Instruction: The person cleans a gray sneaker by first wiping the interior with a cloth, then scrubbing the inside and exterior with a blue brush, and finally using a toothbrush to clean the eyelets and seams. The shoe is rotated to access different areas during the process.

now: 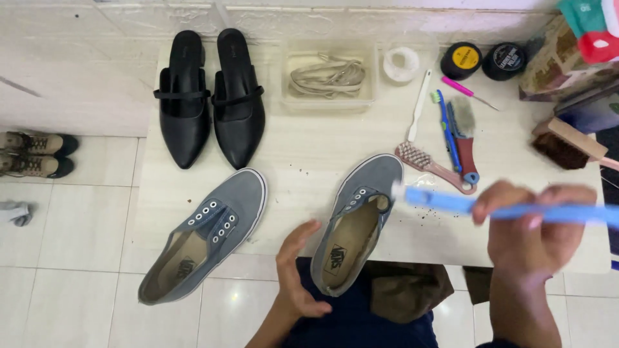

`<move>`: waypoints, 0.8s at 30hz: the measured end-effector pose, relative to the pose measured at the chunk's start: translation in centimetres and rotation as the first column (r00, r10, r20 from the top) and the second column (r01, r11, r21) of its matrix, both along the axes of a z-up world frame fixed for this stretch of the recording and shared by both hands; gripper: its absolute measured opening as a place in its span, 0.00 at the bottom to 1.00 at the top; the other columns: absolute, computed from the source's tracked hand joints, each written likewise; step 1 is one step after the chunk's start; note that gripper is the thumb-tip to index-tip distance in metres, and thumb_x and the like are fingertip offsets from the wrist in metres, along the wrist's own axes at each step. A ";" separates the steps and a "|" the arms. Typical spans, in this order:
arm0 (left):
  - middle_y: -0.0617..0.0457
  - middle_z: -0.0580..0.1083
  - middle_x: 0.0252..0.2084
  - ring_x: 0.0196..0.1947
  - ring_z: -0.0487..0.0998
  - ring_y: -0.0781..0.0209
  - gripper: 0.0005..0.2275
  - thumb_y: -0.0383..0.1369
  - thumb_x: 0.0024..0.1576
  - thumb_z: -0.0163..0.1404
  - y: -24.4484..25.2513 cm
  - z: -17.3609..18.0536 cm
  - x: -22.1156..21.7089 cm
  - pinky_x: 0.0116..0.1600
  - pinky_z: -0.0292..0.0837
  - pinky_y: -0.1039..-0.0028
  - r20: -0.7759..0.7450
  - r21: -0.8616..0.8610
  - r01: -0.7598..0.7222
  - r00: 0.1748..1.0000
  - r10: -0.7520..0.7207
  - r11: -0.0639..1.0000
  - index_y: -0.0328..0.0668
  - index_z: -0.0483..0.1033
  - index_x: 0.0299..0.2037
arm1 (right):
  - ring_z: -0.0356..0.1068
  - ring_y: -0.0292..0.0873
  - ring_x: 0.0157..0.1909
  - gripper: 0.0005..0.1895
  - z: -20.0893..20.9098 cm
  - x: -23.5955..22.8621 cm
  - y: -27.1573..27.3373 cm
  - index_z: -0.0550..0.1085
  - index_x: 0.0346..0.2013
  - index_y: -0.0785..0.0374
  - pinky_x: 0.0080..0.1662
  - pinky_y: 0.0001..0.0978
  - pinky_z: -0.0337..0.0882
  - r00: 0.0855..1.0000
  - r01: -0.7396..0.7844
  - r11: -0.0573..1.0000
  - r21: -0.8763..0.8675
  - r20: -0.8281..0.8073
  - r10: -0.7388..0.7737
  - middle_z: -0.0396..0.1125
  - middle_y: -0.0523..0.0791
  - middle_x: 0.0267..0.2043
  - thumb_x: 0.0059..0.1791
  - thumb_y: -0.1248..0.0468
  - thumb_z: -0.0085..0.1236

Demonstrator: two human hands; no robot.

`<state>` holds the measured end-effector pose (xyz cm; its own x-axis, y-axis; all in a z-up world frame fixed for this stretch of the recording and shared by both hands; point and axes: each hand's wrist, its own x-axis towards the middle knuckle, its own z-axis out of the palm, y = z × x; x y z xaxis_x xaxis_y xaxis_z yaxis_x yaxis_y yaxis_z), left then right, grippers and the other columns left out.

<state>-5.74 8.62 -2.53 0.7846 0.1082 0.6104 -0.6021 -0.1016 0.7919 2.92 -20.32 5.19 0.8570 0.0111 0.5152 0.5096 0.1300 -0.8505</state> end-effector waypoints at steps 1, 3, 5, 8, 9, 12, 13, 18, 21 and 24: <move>0.33 0.66 0.61 0.63 0.68 0.38 0.35 0.60 0.56 0.48 -0.2 0.2 -0.7 0.69 0.62 0.47 -0.004 0.001 -0.004 1.000 0.004 1.000 0.44 0.54 0.64 | 0.70 0.44 0.29 0.05 0.1 -1.8 1.2 0.57 0.48 0.50 0.34 0.29 0.69 1.000 -0.004 1.000 0.001 -0.004 0.004 0.66 0.46 0.28 0.58 0.61 0.41; 0.40 0.64 0.66 0.69 0.64 0.39 0.48 0.63 0.42 0.55 -0.8 0.6 -2.2 0.75 0.33 0.41 -0.160 0.277 -0.063 0.981 0.110 0.959 0.50 0.47 0.69 | 0.70 0.50 0.25 0.07 0.3 -5.4 3.4 0.52 0.41 0.50 0.34 0.37 0.72 0.996 -0.094 0.985 -0.148 -0.015 0.093 0.70 0.55 0.28 0.55 0.59 0.39; 0.35 0.62 0.66 0.69 0.63 0.37 0.46 0.57 0.45 0.58 -1.5 -0.2 -2.2 0.74 0.28 0.41 -0.129 0.300 -0.111 0.979 0.155 0.947 0.52 0.43 0.69 | 0.68 0.49 0.29 0.08 1.1 -5.6 5.1 0.53 0.45 0.50 0.38 0.37 0.71 0.969 -0.247 0.942 -0.229 -0.079 0.235 0.71 0.54 0.34 0.54 0.63 0.39; 0.33 0.61 0.67 0.70 0.63 0.38 0.45 0.51 0.49 0.60 -2.3 -1.3 -2.1 0.74 0.26 0.41 -0.088 0.353 -0.206 0.964 0.252 0.913 0.53 0.39 0.70 | 0.67 0.45 0.34 0.12 0.0 -5.9 7.0 0.56 0.51 0.52 0.41 0.36 0.68 0.928 -0.372 0.866 -0.333 -0.147 0.343 0.72 0.53 0.40 0.54 0.67 0.40; 0.36 0.62 0.67 0.70 0.63 0.41 0.44 0.50 0.51 0.59 -2.4 -1.7 -2.1 0.74 0.29 0.41 -0.083 0.384 -0.254 0.948 0.307 0.888 0.51 0.39 0.70 | 0.66 0.44 0.35 0.13 -0.8 -6.1 7.6 0.58 0.53 0.54 0.41 0.36 0.67 0.936 -0.353 0.860 -0.367 -0.140 0.324 0.70 0.52 0.40 0.54 0.68 0.41; 0.46 0.66 0.66 0.69 0.64 0.52 0.40 0.51 0.45 0.60 -2.4 -1.4 -2.5 0.73 0.32 0.45 -0.267 0.473 -0.194 0.898 0.349 0.859 0.39 0.60 0.65 | 0.67 0.43 0.32 0.06 0.4 -5.6 9.5 0.68 0.29 0.66 0.37 0.31 0.67 0.940 -0.326 0.818 -0.474 -0.252 0.229 0.69 0.48 0.30 0.50 0.68 0.46; 0.46 0.66 0.66 0.69 0.64 0.52 0.40 0.51 0.45 0.60 -2.4 -1.9 -2.4 0.73 0.32 0.45 -0.266 0.473 -0.196 0.898 0.351 0.859 0.39 0.60 0.65 | 0.67 0.43 0.32 0.06 -0.5 -5.8 9.7 0.68 0.29 0.66 0.37 0.31 0.67 0.940 -0.327 0.817 -0.474 -0.251 0.231 0.69 0.48 0.30 0.50 0.68 0.46; 0.39 0.65 0.66 0.67 0.68 0.43 0.42 0.43 0.52 0.60 -2.5 -1.8 -1.9 0.75 0.39 0.48 -0.017 0.399 -0.298 0.943 0.331 0.867 0.46 0.40 0.69 | 0.69 0.43 0.32 0.06 -1.2 -5.9 11.0 0.74 0.38 0.63 0.36 0.28 0.70 0.996 -0.073 0.734 -0.676 -0.010 0.090 0.66 0.48 0.36 0.48 0.65 0.55; 0.41 0.64 0.67 0.68 0.67 0.43 0.42 0.48 0.53 0.58 -2.6 -2.5 -2.1 0.75 0.38 0.49 -0.041 0.395 -0.291 0.942 0.333 0.871 0.47 0.39 0.70 | 0.63 0.42 0.28 0.08 -0.3 -5.6 11.3 0.75 0.40 0.63 0.32 0.32 0.63 0.976 -0.006 0.659 -0.752 0.138 0.167 0.70 0.44 0.32 0.48 0.65 0.57; 0.39 0.64 0.66 0.68 0.67 0.43 0.40 0.48 0.54 0.57 -2.7 -2.3 -2.1 0.75 0.39 0.48 -0.033 0.358 -0.296 0.944 0.329 0.885 0.45 0.41 0.68 | 0.67 0.45 0.31 0.06 -0.8 -6.2 11.5 0.75 0.38 0.64 0.32 0.35 0.62 0.974 -0.104 0.660 -0.744 0.060 0.220 0.71 0.47 0.31 0.48 0.66 0.55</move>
